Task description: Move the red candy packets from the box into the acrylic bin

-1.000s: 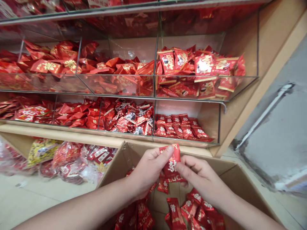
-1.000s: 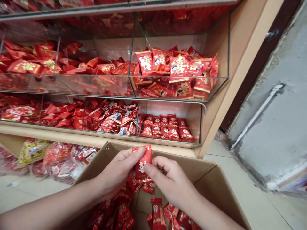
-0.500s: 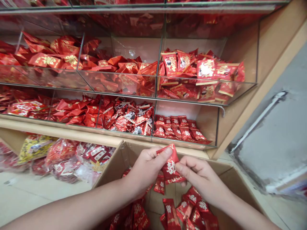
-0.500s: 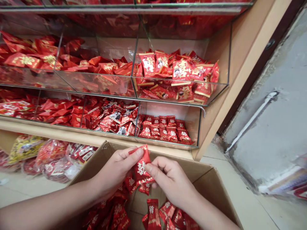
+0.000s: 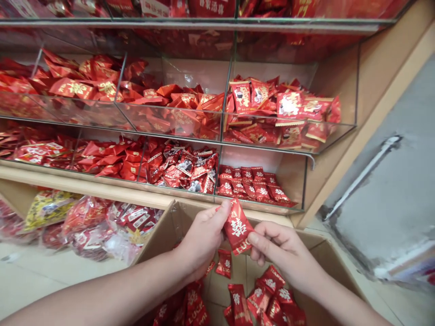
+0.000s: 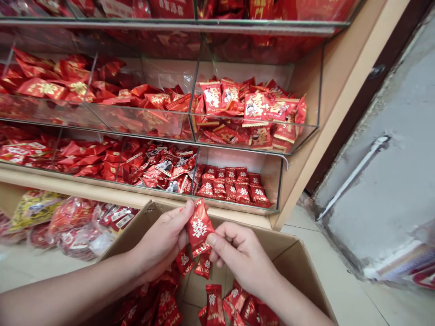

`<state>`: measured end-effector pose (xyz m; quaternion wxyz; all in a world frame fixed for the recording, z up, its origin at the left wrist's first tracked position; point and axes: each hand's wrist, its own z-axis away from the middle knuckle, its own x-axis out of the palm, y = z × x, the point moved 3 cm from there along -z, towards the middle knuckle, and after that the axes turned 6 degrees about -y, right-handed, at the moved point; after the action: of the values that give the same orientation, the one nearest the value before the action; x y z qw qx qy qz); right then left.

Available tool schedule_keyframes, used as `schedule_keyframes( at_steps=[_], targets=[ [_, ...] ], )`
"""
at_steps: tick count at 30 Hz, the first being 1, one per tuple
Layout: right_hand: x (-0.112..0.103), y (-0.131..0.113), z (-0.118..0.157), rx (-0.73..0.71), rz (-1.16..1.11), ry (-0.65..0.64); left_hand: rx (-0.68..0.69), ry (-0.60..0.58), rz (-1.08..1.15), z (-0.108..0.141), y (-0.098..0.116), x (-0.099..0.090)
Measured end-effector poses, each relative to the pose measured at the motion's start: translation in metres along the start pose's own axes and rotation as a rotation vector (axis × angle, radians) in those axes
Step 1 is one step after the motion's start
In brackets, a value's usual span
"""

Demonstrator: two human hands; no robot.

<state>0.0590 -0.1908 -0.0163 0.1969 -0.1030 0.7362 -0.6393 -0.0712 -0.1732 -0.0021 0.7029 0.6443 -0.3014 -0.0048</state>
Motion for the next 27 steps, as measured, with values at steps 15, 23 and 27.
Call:
schedule_keyframes(
  at_steps=[15,23,27],
  targets=[
    [0.011,-0.038,0.016,-0.826,1.548,0.055,-0.242,-0.021,0.089,-0.01,0.0,0.001],
    [-0.084,-0.058,-0.06,0.034,1.971,0.295,0.507,-0.246,-1.634,-0.092,0.055,0.022],
    [-0.112,-0.043,-0.103,0.211,1.962,0.239,0.35,-0.275,-1.804,-0.155,0.05,0.032]
  ],
)
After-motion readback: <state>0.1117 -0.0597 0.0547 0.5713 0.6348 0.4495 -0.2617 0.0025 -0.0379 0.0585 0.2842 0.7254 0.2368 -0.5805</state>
